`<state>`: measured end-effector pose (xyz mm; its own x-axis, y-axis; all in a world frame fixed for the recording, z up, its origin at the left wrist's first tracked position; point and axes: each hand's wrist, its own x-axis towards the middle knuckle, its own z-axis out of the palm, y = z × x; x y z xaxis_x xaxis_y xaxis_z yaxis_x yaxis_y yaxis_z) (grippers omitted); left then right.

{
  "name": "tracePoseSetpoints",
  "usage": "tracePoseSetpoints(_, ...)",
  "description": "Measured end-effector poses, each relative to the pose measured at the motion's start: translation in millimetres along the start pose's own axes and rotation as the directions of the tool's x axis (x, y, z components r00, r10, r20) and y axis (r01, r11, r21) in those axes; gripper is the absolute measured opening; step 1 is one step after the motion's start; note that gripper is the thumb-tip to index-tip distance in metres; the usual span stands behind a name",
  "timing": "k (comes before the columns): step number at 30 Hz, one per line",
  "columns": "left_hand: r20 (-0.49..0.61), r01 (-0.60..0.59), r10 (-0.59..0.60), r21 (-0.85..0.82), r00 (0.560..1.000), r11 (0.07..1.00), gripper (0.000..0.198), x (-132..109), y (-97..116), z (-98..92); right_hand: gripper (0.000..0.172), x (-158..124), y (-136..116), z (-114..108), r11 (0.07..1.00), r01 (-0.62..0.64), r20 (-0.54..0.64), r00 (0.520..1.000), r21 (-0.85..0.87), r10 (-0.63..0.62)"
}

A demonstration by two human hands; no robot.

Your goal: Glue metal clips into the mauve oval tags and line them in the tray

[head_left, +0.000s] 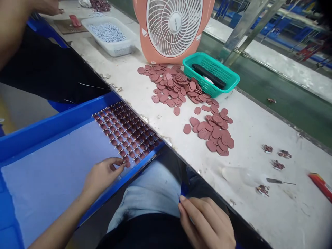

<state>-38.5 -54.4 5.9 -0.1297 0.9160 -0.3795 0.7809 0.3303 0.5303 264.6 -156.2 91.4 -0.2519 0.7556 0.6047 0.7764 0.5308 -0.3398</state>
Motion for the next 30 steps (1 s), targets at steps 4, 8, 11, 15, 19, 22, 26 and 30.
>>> tracePoseSetpoints(4,0.107,0.020,-0.037,0.156,0.994,0.988,0.031,11.3,-13.9,17.7,0.012,-2.7,4.7,0.9,0.999,-0.030,-0.003,1.000,-0.016,0.030)
tracePoseSetpoints(8,0.148,-0.023,-0.010,0.216,0.989,0.976,0.034,18.1,-14.0,27.7,0.012,-2.9,5.1,-1.7,0.999,-0.045,-0.020,0.999,-0.017,0.045)
tracePoseSetpoints(11,0.156,-0.053,0.018,0.222,0.988,0.974,0.036,20.6,-15.3,31.5,0.013,-6.2,6.0,-3.1,0.998,-0.065,-0.034,0.997,-0.025,0.064)
tracePoseSetpoints(15,0.140,-0.111,0.086,0.184,0.986,0.977,0.042,19.6,-17.5,36.7,0.015,-10.9,8.8,-4.3,0.995,-0.095,-0.056,0.994,-0.024,0.094)
tracePoseSetpoints(19,0.084,-0.125,0.111,0.184,0.990,0.975,0.043,16.1,-16.1,33.5,0.019,-15.2,14.6,-12.2,0.994,-0.096,-0.070,0.993,-0.059,0.092)
tracePoseSetpoints(22,0.062,-0.124,0.114,0.189,0.992,0.974,0.039,10.5,-4.5,20.7,0.023,-21.9,22.4,-24.2,0.973,-0.155,-0.181,0.976,-0.171,0.123)
tracePoseSetpoints(26,-0.217,-0.365,0.393,0.159,0.893,0.917,0.029,-1.4,47.2,12.7,0.023,-30.9,37.2,-35.6,0.811,-0.536,-0.468,0.794,-0.235,0.389)
tracePoseSetpoints(30,-0.416,-0.841,0.827,0.218,0.378,0.494,0.020,-8.4,136.5,25.5,0.063,-25.8,52.5,-32.7,0.658,-0.708,-0.392,0.699,-0.257,0.598)
